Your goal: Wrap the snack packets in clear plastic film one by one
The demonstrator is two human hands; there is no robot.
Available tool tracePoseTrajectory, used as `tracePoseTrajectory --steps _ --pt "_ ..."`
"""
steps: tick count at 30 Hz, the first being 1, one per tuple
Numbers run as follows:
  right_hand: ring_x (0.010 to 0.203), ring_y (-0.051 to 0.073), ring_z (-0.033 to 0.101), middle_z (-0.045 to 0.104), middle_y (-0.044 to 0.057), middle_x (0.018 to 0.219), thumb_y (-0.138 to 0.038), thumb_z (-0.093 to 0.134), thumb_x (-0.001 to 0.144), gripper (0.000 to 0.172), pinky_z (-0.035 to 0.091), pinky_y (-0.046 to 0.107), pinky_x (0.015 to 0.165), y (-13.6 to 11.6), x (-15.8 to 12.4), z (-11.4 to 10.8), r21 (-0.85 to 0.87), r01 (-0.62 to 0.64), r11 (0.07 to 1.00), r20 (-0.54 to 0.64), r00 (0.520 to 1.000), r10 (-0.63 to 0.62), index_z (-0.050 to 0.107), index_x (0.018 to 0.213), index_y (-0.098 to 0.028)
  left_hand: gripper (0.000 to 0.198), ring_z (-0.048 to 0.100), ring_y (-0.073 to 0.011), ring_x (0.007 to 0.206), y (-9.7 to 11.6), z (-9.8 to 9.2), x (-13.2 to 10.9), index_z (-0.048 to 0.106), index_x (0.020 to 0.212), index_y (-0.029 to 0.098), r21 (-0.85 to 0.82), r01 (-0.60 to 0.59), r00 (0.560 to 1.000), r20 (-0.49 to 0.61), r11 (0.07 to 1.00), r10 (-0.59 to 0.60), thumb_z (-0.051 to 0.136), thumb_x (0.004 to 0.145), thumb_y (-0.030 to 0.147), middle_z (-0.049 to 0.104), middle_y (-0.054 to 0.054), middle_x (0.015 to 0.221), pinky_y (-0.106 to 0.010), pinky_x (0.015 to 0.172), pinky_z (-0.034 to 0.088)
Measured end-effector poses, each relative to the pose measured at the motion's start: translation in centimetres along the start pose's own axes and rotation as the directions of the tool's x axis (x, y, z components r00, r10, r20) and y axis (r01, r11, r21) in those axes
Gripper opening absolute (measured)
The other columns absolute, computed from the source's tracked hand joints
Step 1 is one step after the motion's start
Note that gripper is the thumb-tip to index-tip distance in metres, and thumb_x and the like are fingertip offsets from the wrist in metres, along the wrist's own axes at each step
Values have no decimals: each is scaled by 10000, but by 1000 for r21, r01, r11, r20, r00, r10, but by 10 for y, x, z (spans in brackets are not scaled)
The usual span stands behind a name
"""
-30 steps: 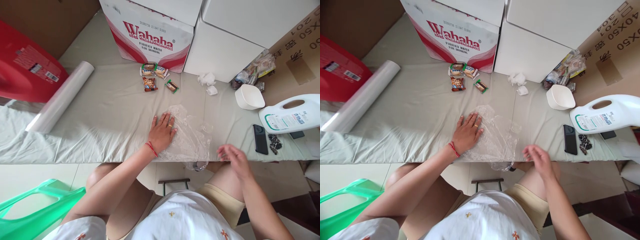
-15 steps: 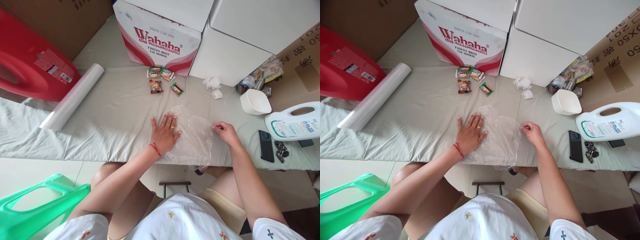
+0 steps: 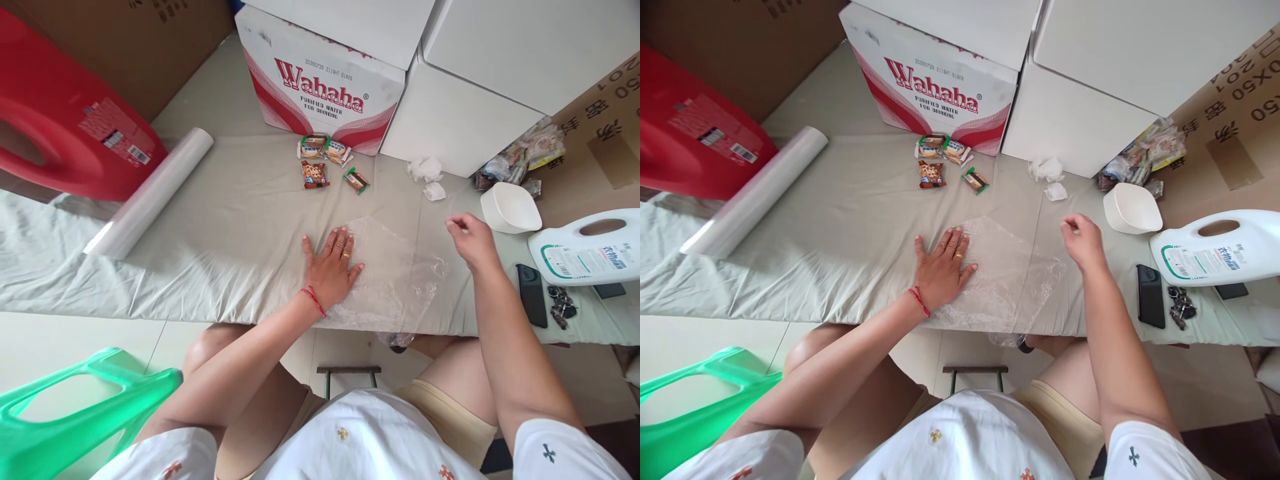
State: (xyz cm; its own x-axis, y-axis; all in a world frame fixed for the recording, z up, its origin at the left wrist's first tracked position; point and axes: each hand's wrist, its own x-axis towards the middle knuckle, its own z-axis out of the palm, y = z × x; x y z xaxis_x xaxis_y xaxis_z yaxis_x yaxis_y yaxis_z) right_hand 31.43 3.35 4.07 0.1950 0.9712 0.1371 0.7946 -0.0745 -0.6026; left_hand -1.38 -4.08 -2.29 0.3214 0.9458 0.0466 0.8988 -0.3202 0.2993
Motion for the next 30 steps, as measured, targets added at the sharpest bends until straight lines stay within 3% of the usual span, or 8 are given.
tracePoseTrajectory --steps 4,8,14,16,20,25,27,30 --pt "820 245 654 753 93 863 -607 650 911 381 478 354 766 -53 45 56 -17 140 990 315 940 -128 704 828 -239 636 225 -367 1633 0 0 -2 372 1657 210 -5 -13 1000 -25 1000 13 310 1094 498 222 -129 1763 -802 1237 -67" --pt "604 199 565 650 77 564 -756 631 894 589 426 337 640 -86 73 109 -32 150 988 592 799 -103 647 622 -234 628 190 -356 1645 1 1 -3 355 1666 242 -15 -29 999 -40 999 29 312 1094 498 213 -114 1771 -780 1252 -74" --pt "511 113 434 638 29 592 -649 921 633 486 341 289 509 -105 80 117 151 -68 986 844 528 -92 727 668 -206 645 139 -363 1657 6 0 -5 393 1643 156 -16 -47 999 -28 999 46 318 1094 487 209 -174 1765 -755 1280 -30" --pt "576 113 490 668 17 682 -528 968 568 427 357 265 523 -110 77 113 258 -137 956 825 546 -145 744 726 -201 628 139 -348 1658 7 -1 -5 422 1621 112 -3 -77 996 -38 997 77 337 1097 448 221 -189 1760 -691 1317 30" --pt "639 110 509 625 -34 690 -413 902 646 300 415 242 585 -117 69 111 429 -117 896 678 697 -234 717 774 -215 536 231 -269 1643 7 1 -4 471 1589 104 -8 -233 972 -40 972 233 302 1112 280 324 -160 1732 -525 1354 159" --pt "734 149 554 627 -10 765 -410 789 801 227 480 284 716 -116 67 114 353 51 934 595 758 -266 677 830 -216 551 331 -277 1605 5 5 0 500 1564 69 -23 -272 961 35 962 273 256 1135 314 440 -161 1670 -498 1330 259" --pt "810 172 585 668 16 861 -397 829 760 273 481 297 779 -117 67 115 242 171 955 617 733 -288 699 906 -207 563 315 -282 1612 5 7 2 485 1573 62 -13 -270 962 43 963 271 242 1138 325 429 -160 1676 -518 1336 238" --pt "810 184 595 670 12 883 -310 869 681 386 462 303 788 -123 66 118 128 347 929 777 548 -311 731 1026 -205 569 303 -284 1616 5 9 2 471 1582 60 -2 -281 959 47 960 281 222 1139 316 435 -152 1675 -540 1342 211"
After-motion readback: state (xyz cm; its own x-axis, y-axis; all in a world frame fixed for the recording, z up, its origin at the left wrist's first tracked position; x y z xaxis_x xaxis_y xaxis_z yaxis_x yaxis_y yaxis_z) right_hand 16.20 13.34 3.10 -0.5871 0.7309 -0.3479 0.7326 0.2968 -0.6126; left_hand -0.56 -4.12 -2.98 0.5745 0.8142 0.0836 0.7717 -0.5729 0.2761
